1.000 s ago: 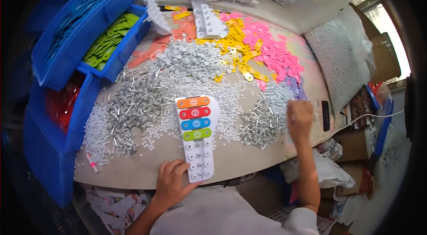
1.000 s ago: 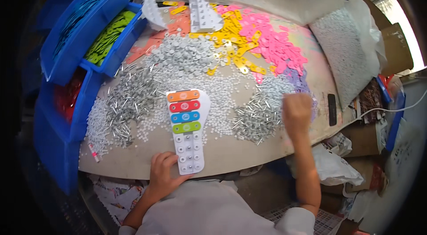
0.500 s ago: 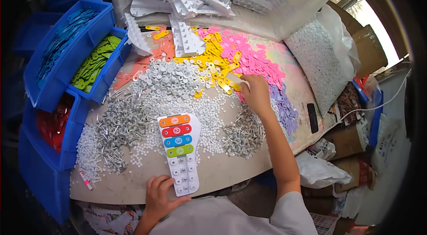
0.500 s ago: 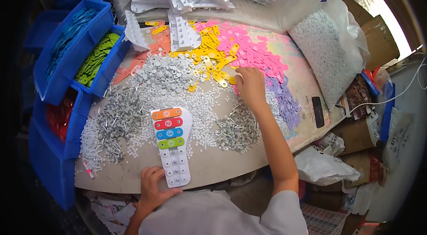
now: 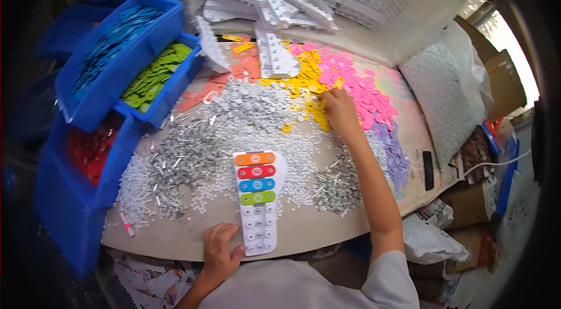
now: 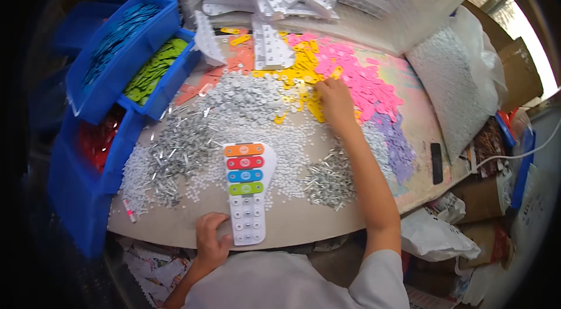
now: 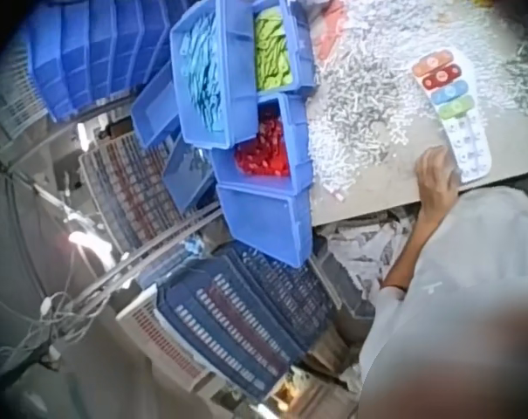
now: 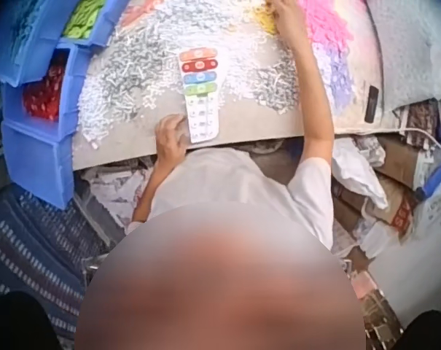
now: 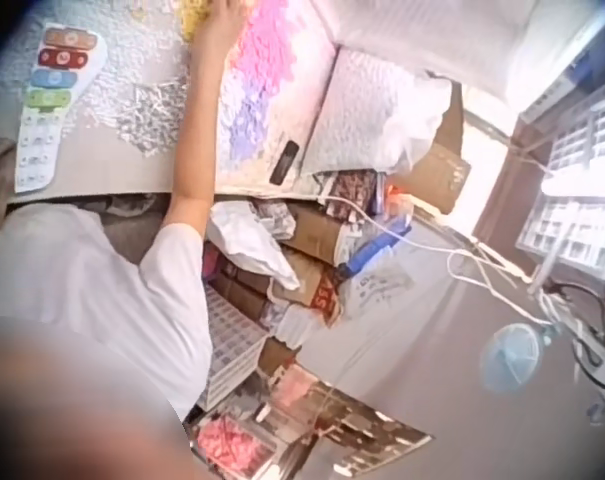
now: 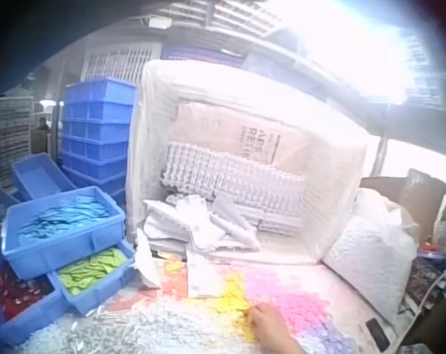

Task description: Assembling a toy xylophone by placing colorful keys and plastic pins onto a white base frame.

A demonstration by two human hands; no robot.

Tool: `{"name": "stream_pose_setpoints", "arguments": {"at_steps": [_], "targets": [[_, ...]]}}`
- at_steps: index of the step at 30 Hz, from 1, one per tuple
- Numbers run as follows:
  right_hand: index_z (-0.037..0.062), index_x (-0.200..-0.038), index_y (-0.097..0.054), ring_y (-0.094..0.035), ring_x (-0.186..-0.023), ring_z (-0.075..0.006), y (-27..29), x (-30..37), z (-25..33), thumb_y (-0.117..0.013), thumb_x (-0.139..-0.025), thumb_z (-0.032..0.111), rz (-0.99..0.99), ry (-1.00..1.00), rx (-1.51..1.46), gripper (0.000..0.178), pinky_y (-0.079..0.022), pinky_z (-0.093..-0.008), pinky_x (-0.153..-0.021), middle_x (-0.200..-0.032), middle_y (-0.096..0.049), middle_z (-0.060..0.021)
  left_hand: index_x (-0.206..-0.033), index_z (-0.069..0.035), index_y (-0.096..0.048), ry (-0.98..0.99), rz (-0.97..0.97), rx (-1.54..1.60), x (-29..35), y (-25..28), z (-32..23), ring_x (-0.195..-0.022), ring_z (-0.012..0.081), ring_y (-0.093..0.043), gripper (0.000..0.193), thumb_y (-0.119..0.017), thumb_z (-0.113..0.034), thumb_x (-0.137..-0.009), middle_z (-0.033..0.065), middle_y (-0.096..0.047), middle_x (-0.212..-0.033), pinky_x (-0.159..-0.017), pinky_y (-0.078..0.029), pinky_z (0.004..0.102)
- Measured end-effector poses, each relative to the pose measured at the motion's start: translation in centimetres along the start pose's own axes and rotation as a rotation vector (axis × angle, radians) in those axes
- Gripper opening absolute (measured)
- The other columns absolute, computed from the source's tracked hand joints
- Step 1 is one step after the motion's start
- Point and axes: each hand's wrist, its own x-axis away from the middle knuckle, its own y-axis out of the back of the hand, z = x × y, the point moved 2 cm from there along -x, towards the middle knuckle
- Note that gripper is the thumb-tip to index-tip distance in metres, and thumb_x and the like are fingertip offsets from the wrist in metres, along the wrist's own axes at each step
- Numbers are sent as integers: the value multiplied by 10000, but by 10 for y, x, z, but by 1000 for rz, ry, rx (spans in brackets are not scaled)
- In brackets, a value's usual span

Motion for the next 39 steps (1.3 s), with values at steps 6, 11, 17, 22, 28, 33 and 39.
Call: {"name": "stream_pose_setpoints", "arguments": {"at_steps": [6, 11, 17, 22, 28, 33, 39], "targets": [[60, -1007, -688, -612, -1036, -321, 5, 2, -11, -717, -801, 10, 7, 184, 2, 214, -506, -433, -878, -1074, -666, -99, -1189, -7, -613, 116, -151, 130, -35, 31, 5, -980, 303, -668, 263, -679, -20, -935, 148, -672, -1095, -885, -527, 388], [47, -1014, -669, -630, -941, -350, 22, 15, 11, -663, -921, 60, -147, -62, 1, 94, -513, -442, -832, -935, -679, -129, -1091, -6, -700, -21, -270, -227, -155, 88, 6, -981, 344, -687, 145, -665, -16, -951, 165, -722, -1031, -892, -532, 427], [19, -1171, -584, -571, -614, -67, 70, 61, 107, -538, -1080, 160, 163, -524, -1032, 174, -462, -238, -569, -741, -635, -39, -1060, -2, -704, -54, -74, -720, -255, 71, 98, -987, 387, -696, 189, -624, 13, -890, 178, -729, -1050, -855, -578, 445], [19, -1212, -579, -575, -647, -60, 89, 110, 153, -541, -1085, 171, 253, -616, -1270, 202, -465, -218, -598, -773, -655, -29, -976, 8, -727, -31, 78, -945, -280, 42, 115, -933, 356, -724, 167, -652, 25, -828, 190, -736, -1019, -800, -612, 414], [11, -1231, -588, -612, -754, -61, 90, 141, 168, -561, -1071, 129, 250, -694, -1323, 201, -488, -219, -681, -863, -698, -42, -921, -1, -728, -67, 94, -979, -286, 39, 128, -920, 343, -729, 112, -640, 6, -851, 193, -727, -964, -779, -611, 427], [9, -1154, -598, -618, -804, -75, 85, 151, 166, -596, -1039, 72, 185, -634, -1184, 131, -490, -222, -744, -937, -695, -39, -928, -6, -739, -39, 83, -941, -286, 52, 128, -902, 322, -740, 105, -659, -14, -860, 194, -742, -954, -766, -614, 404], [14, -1141, -582, -600, -841, -68, 91, 163, 163, -643, -992, 21, 141, -664, -1129, 161, -470, -216, -760, -987, -625, -25, -976, 8, -689, 297, 75, 385, -238, 69, 46, -774, 149, -710, 122, -649, -108, -980, 73, -717, -844, -688, -581, 299]]}}
